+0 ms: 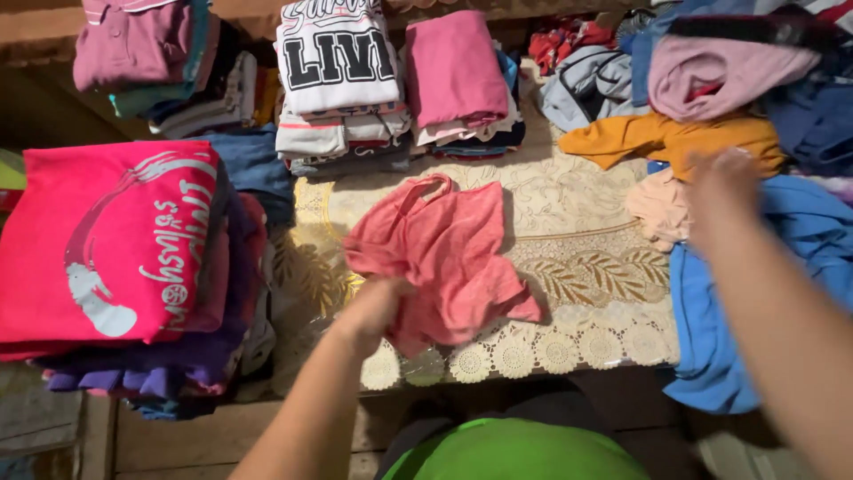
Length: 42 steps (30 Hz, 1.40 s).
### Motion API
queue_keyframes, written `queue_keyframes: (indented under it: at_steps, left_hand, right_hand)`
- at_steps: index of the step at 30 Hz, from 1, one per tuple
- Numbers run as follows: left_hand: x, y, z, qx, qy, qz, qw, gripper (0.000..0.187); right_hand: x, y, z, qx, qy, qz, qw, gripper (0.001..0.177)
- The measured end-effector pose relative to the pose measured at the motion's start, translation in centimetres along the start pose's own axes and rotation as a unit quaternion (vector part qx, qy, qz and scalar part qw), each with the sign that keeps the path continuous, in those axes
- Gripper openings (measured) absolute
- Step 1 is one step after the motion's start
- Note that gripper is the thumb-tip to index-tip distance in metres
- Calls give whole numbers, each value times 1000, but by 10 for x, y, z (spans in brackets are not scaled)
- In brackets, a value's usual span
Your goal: The person folds several clean garments one by one on a table. They handle a white t-shirt, a red t-shirt, and two pink tops, smoothing and folding each into a neat rectangle before stacking them. The camera remains in a stable overhead position throughout.
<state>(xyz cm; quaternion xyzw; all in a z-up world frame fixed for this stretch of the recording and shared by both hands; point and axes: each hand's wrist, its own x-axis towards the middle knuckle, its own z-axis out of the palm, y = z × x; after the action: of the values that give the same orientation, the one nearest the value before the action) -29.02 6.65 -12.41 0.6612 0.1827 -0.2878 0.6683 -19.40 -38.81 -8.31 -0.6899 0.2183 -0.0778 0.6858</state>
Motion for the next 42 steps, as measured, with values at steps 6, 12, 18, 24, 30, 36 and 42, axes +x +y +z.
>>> queue_keyframes:
  at_steps: [6,12,18,24,30,36,42]
  left_hand:
    - [-10,24,51,-284,-235,-8,929,18]
    - [-24,59,58,-197,-163,158,954,29]
    - [-27,62,61,20,-3,68,998,43]
    - [-44,107,16,-197,39,43,979,60]
    - [-42,116,-8,-396,-74,68,913,59]
    - [-50,92,37,-177,-282,167,928,42]
    - [-94,119,-7,-249,-62,152,954,37]
  right_hand:
    - [-155,59,95,-128,-395,47,908,81]
    - [-161,21,132,-165,-379,52,909,49]
    - [-152,-10,136,-8,-373,205,905,42]
    - [-139,-42,117,171,-450,295,825,61]
    - [-117,-18,108,-218,-187,84,954,63]
    - [-144,3,154,-336,-219,-219,890,84]
    - [-121,13,164,-405,-183,52,894,63]
